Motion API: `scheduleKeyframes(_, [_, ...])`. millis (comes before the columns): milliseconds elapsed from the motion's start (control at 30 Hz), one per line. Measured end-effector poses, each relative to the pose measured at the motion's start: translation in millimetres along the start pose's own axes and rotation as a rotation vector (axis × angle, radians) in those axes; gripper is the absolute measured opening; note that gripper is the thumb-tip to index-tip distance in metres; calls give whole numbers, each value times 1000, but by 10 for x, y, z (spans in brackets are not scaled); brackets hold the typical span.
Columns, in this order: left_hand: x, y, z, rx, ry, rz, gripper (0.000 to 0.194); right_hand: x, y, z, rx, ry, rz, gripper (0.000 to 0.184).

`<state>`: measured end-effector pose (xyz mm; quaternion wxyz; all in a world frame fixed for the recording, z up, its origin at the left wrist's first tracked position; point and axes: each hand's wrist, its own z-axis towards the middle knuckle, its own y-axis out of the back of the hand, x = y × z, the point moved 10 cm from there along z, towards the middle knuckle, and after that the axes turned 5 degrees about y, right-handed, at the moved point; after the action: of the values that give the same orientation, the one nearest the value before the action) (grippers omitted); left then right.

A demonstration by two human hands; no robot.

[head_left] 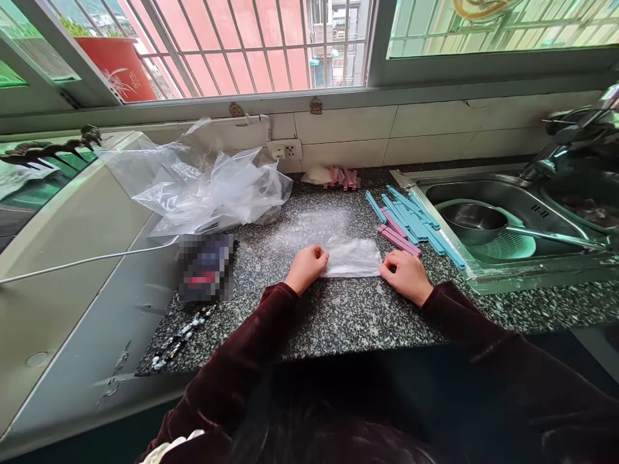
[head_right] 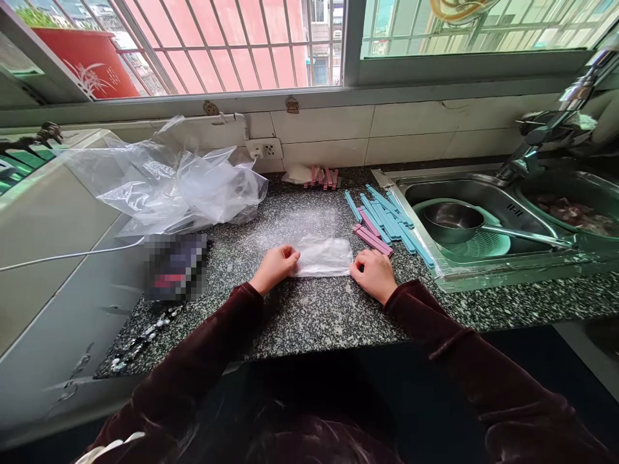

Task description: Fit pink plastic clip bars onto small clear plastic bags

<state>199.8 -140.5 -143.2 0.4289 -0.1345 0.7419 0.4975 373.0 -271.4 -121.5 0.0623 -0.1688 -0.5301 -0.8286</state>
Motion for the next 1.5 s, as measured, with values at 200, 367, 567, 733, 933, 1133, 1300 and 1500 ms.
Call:
scheduleKeyframes(200, [-4, 145, -61, -104, -14, 50, 18, 75, 40, -1, -18, 46, -99, 22])
scheduleKeyframes(367, [-444, 289, -379, -424, -442, 349, 25, 182, 177, -10, -119, 112, -31, 13])
scheduleKeyframes(567, [-651, -348, -587, -94, -861, 485, 20, 248, 180, 249, -112, 212, -119, 14])
scheduleKeyframes(733, [-581, -519, -619, 22, -862, 542, 24, 137, -39, 518, -3, 188, -269, 16])
scheduleKeyframes(933, [-560, -482, -624, -16, -841, 559, 23, 101, -51, 563, -60, 179, -327, 15])
scheduleKeyframes(1133, [-524, -460, -598, -19, -805, 537, 22, 191, -8, 535, -66, 250, -323, 13])
scheduleKeyframes(1300, [-513, -409, -568, -60, -773, 512, 23, 464, 219, 131, -109, 556, -158, 18])
scheduleKeyframes(1500, [-519, -423, -544, -41, -764, 514, 19, 689, 172, -208, -47, 765, -288, 16])
